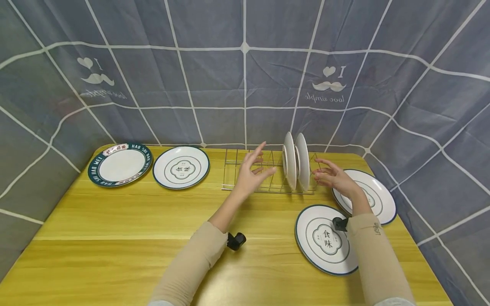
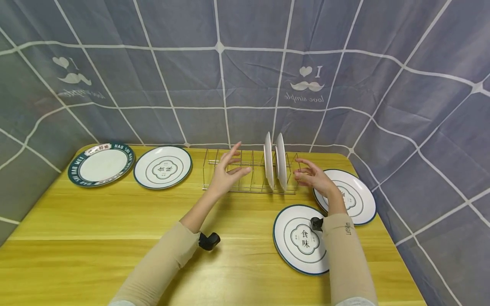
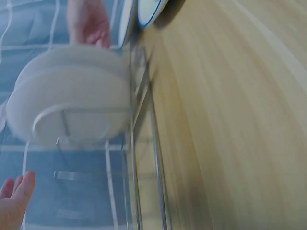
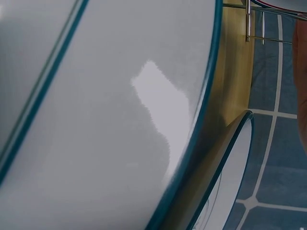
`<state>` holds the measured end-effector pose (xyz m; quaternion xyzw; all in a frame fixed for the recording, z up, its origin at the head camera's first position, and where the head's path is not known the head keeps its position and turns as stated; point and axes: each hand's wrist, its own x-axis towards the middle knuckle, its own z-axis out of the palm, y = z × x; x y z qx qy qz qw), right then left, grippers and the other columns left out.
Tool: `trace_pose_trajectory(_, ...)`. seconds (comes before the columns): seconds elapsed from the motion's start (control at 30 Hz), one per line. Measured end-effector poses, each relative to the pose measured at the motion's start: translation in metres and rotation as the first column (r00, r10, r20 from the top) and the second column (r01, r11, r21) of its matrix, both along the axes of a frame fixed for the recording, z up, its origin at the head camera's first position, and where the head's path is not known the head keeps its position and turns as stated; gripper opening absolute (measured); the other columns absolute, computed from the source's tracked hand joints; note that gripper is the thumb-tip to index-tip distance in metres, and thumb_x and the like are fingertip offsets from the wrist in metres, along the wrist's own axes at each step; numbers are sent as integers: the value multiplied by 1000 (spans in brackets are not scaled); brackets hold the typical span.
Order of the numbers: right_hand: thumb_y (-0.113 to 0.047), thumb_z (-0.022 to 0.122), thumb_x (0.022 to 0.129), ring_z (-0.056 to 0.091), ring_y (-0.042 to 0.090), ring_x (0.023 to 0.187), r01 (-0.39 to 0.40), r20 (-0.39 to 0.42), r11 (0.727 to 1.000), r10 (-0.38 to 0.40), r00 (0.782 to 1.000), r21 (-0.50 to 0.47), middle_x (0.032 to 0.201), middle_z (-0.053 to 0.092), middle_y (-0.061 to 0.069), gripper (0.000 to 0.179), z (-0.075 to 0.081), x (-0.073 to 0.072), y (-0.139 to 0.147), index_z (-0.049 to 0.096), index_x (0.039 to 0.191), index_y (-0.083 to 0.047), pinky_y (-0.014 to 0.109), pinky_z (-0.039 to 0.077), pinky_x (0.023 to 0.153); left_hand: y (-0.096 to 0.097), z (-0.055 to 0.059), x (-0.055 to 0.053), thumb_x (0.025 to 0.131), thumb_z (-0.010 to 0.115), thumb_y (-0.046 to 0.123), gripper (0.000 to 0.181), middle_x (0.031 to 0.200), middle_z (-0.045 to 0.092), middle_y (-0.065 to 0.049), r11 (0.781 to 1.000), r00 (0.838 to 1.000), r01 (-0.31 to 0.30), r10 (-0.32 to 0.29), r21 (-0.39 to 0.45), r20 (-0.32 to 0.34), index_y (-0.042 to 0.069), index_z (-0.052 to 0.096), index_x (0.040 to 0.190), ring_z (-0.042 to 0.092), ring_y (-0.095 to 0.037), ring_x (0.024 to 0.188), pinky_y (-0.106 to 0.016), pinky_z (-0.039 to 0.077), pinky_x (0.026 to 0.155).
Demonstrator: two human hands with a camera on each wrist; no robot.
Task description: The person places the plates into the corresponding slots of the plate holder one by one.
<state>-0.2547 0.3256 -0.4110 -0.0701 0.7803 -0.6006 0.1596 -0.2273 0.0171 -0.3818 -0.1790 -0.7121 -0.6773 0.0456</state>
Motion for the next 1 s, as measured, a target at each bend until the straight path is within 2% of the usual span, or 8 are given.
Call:
trace_pose_trajectory(0.17,-13,58,90,54,15,106,6,4,1000,-6,1000,16,132,36,28,70,1,2,-1,16,146,-12,40,43,96,-38,-1,5,80,70,9,70,126,40,-18,994,998,-63,64,86,-12,16,36,141,43,-33,116,-46,43,95)
trace_pose_trajectory(0.3,-13,58,90,52,16,110,6,8,1000,-6,1000,13,133,35,28,71,1,3,-2,15,146,-11,45,39,99,-70,-8,8,80,68,4,70,125,41,-19,985,992,-124,128,120,-21,13,36,141,44,-35,115,-47,44,94)
trace_pose_trajectory(0.4,-13,58,90,52,17,111,6,6,1000,-6,1000,18,133,35,28,71,1,3,-1,15,146,-11,46,38,99,-92,-16,9,79,69,5,68,120,46,-17,971,979,-189,197,146,-47,13,39,140,49,-33,110,-46,44,94)
trace_pose_trajectory(0.53,-14,58,90,54,14,107,6,1,1000,-6,1000,22,132,37,27,70,1,3,1,15,146,-12,46,39,99,-121,-26,9,77,72,10,66,111,51,-13,939,950,-285,303,192,-71,15,44,137,54,-24,100,-36,44,93)
trace_pose_trajectory(0.63,-15,58,91,54,9,105,2,-5,1000,-2,1000,17,129,40,24,70,0,2,1,16,146,-11,43,42,97,-140,-31,10,78,70,6,66,109,51,-9,917,930,-356,367,181,-29,14,42,138,54,-17,97,-26,45,88)
trace_pose_trajectory(0.77,-13,56,91,55,8,104,1,-21,1000,-1,1000,14,120,47,14,67,-1,1,2,17,146,-9,33,48,91,-163,-37,10,80,66,-2,69,110,49,-5,892,900,-436,432,120,63,13,37,141,53,-12,97,-16,46,81)
trace_pose_trajectory(0.87,-13,56,91,56,11,104,3,-26,1000,-2,1000,21,117,49,9,67,-1,0,3,17,145,-8,28,50,87,-177,-42,10,81,65,-2,70,111,47,-1,875,879,-473,459,105,131,16,36,142,52,-12,98,-10,45,78)
trace_pose_trajectory(1.0,-16,59,90,55,16,106,10,-14,1000,-10,1000,29,119,48,11,69,-2,-2,2,18,145,-10,30,49,89,-193,-46,11,82,64,0,71,111,45,5,865,855,-497,473,71,213,18,31,143,52,-10,96,-8,46,74)
